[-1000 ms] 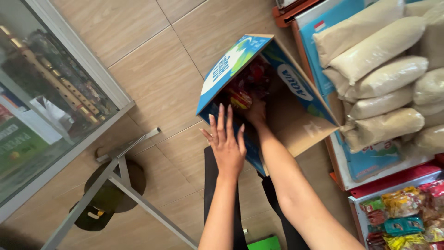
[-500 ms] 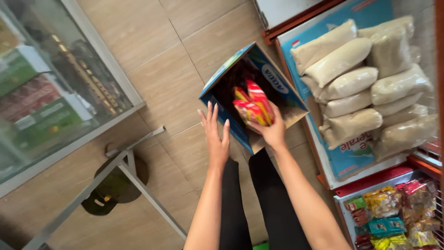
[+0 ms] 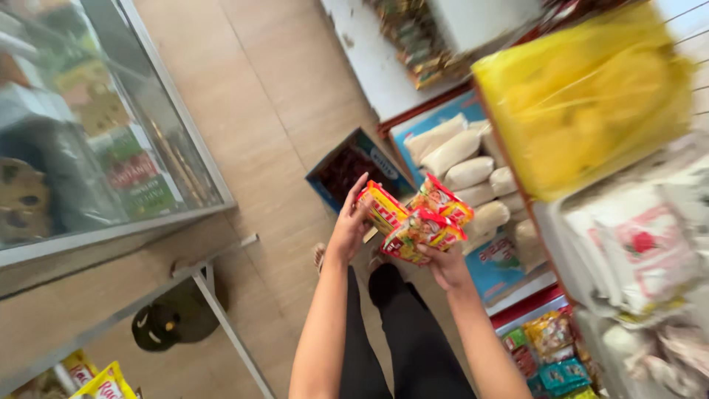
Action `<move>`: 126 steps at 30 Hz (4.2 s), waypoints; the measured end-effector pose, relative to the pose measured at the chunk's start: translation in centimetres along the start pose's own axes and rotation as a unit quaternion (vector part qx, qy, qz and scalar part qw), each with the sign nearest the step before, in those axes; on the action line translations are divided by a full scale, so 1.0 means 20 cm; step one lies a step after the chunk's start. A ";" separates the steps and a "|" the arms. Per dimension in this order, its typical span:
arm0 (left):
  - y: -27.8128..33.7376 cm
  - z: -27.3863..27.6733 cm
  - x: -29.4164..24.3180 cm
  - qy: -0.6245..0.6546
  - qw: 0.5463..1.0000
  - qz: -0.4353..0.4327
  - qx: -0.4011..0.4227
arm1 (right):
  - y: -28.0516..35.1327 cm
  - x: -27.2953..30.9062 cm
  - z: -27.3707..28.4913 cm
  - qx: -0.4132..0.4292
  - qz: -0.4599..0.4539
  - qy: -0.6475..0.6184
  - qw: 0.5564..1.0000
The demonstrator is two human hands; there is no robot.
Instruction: The person restocks instant noodle packets on a store shelf. They take packets from a cardboard box on the floor and place them on the shelf, arranging them by brand and flavor. The person also moves a large cardboard box of bottled water.
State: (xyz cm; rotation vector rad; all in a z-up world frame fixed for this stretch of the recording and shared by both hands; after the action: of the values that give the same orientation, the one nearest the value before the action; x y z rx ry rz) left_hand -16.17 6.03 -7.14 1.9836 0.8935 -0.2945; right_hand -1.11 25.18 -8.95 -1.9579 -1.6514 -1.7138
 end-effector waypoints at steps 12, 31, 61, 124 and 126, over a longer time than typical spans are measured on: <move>0.84 -0.39 -0.47 -0.045 0.985 -0.162 -0.045 | 0.68 0.73 -0.15 -0.016 0.035 0.006 0.999; 0.97 -0.85 -0.44 -0.067 0.983 -0.030 0.168 | 1.44 1.21 -0.62 -0.118 0.151 0.016 0.981; 1.08 -1.74 -0.47 -0.170 0.952 -0.102 0.235 | 1.61 2.06 0.07 -0.444 0.404 0.157 0.784; 1.07 -1.85 -0.53 -0.252 0.945 -0.020 0.205 | 0.75 2.38 0.22 -0.406 0.572 0.235 0.673; 1.06 -1.85 -0.52 -0.250 0.945 -0.018 0.208 | 0.73 2.37 0.26 -0.389 0.545 0.188 0.718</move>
State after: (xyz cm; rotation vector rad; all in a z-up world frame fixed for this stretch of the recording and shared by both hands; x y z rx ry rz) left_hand -13.91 24.62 32.61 2.1184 0.5648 -1.0300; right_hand 3.78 52.86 32.18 -1.8533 0.5195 -2.0114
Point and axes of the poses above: each hand's wrist, its own y-axis away from the middle knuckle, its own z-axis out of the back of the hand, x = y × z, the point moved 2 cm from there along -y, towards the middle knuckle, and after that the axes turned 15 degrees about -x, right-handed, at the moved point
